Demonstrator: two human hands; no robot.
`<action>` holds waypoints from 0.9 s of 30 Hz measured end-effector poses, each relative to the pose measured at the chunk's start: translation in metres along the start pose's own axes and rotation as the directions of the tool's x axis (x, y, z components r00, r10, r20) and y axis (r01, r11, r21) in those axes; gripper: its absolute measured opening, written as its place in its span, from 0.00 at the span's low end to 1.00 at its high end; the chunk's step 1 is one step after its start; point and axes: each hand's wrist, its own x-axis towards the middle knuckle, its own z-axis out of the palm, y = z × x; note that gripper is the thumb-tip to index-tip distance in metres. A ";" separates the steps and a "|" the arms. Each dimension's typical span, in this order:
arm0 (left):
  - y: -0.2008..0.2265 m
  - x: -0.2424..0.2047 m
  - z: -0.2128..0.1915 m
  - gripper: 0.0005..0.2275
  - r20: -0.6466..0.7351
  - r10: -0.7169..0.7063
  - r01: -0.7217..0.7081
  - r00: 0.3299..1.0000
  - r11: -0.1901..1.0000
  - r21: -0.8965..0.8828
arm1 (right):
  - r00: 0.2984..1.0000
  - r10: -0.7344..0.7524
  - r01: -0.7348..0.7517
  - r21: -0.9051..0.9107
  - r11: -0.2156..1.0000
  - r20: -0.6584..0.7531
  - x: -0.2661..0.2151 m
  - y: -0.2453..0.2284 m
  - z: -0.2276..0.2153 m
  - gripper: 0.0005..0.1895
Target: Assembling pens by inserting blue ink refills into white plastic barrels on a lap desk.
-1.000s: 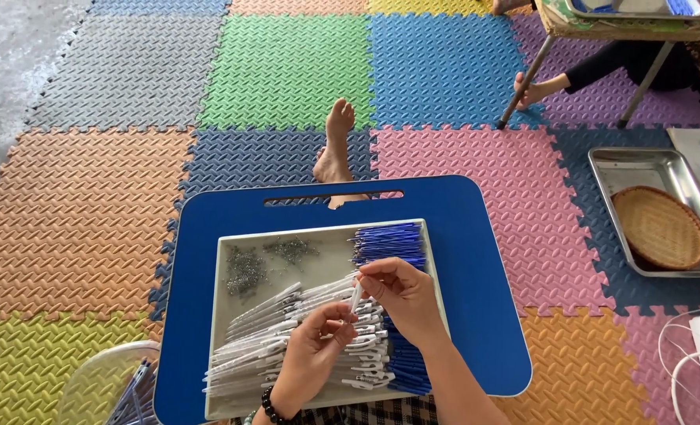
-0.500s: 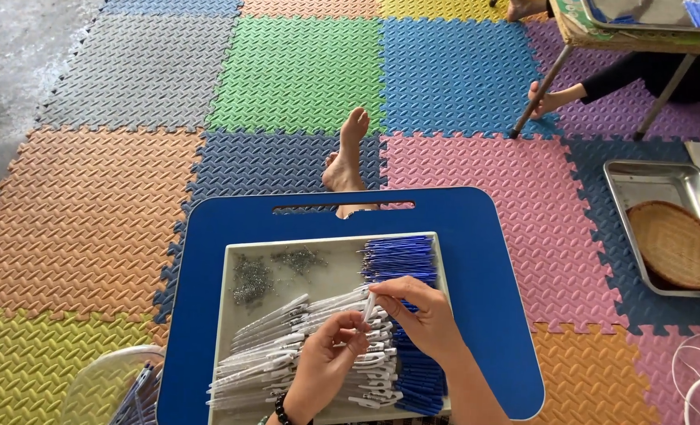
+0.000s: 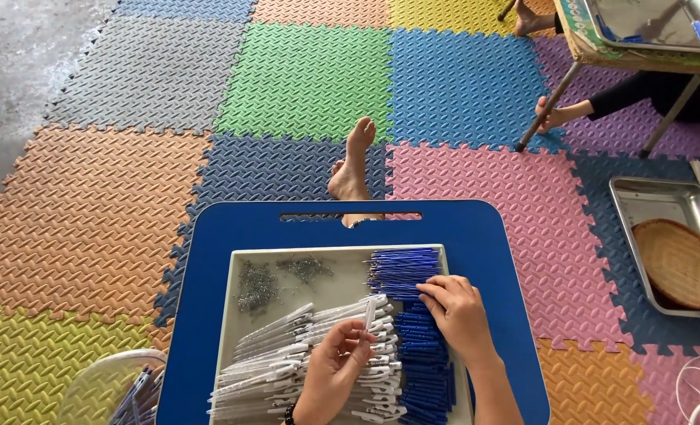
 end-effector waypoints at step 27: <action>-0.029 -0.005 0.009 0.16 -0.053 0.328 -0.313 0.943 0.931 0.189 | 0.951 0.290 -0.238 0.342 0.909 -0.109 -0.008 0.009 0.020 0.06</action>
